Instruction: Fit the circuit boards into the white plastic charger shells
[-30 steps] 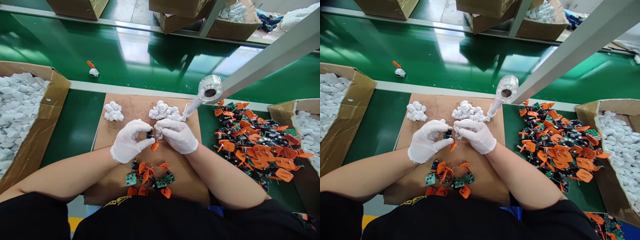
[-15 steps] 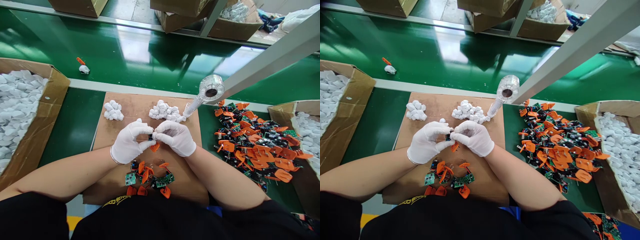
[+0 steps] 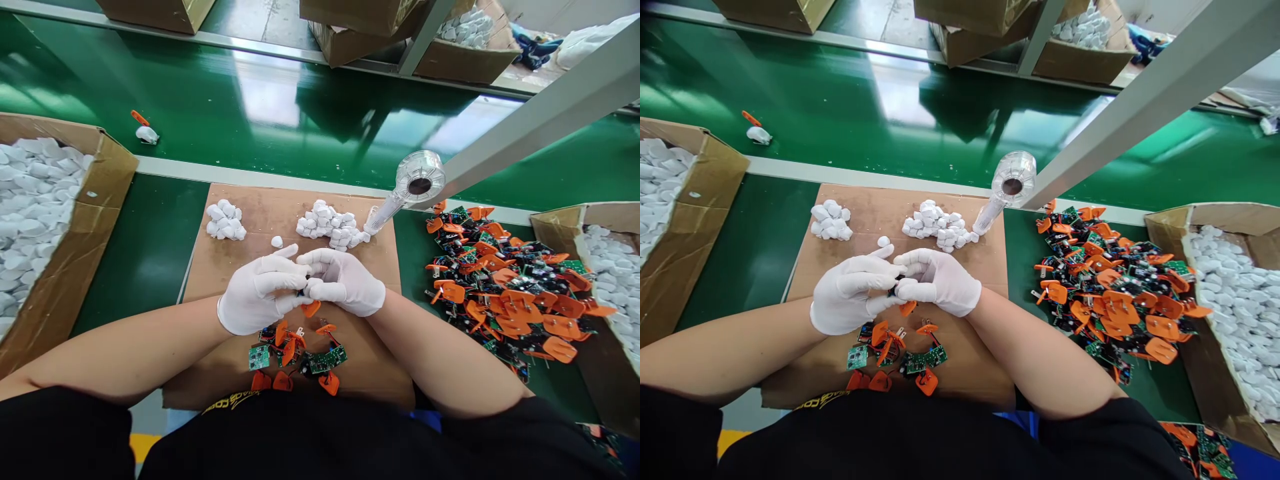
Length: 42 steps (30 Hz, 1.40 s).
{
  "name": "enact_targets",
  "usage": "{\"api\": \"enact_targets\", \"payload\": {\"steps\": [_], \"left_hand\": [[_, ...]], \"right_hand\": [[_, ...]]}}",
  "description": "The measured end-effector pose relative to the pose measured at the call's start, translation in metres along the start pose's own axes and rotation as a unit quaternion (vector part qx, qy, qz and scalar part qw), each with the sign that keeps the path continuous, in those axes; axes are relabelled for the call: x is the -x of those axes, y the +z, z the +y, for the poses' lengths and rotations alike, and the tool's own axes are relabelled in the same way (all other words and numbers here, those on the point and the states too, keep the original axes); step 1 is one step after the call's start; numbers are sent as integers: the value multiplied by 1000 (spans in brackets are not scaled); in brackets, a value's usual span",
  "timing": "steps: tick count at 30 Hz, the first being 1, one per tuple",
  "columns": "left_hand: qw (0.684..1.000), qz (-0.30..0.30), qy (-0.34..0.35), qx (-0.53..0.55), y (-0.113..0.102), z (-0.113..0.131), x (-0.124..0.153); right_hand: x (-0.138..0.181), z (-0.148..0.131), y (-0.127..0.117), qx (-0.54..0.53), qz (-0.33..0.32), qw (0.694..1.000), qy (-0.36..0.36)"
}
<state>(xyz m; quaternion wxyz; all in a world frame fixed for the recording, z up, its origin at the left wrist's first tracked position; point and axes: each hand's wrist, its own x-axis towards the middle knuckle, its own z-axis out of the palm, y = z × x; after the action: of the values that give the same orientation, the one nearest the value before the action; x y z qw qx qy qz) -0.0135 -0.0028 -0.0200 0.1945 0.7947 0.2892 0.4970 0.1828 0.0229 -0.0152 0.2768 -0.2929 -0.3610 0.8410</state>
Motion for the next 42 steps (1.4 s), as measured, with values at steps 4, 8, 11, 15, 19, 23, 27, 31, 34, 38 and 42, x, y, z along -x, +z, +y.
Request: {"api": "enact_targets", "payload": {"steps": [4,8,11,15,19,23,27,31,34,38,42], "left_hand": [[999,-32,-10,9,0,1,0],[997,-72,-19,-4,-2,6,-5],[998,-61,-8,-14,-3,10,-11],[997,-69,-14,-28,-4,12,-15],[993,-103,-53,-36,-3,10,-15],[991,-81,-104,-35,-1,8,-11],[991,-72,-113,-16,-2,8,-10],[992,-93,-89,-9,-5,9,-14],[993,-84,-76,-25,-4,9,-13],[993,-88,-74,-21,-3,7,-8],[991,-92,-95,-38,-4,8,-7]], "right_hand": [[2,-2,6,14,15,1000,-17],[3,-2,10,21,28,999,-26],[3,0,9,24,26,999,-31],[2,2,7,25,16,999,-41],[0,3,6,3,-10,999,-45],[-2,3,5,25,7,999,-47],[-2,2,1,20,-9,999,-37],[-2,1,-2,6,-30,999,-15],[-3,1,-1,17,-36,999,-12],[-1,1,5,54,-25,998,-30],[1,2,9,67,8,996,-56]]}}
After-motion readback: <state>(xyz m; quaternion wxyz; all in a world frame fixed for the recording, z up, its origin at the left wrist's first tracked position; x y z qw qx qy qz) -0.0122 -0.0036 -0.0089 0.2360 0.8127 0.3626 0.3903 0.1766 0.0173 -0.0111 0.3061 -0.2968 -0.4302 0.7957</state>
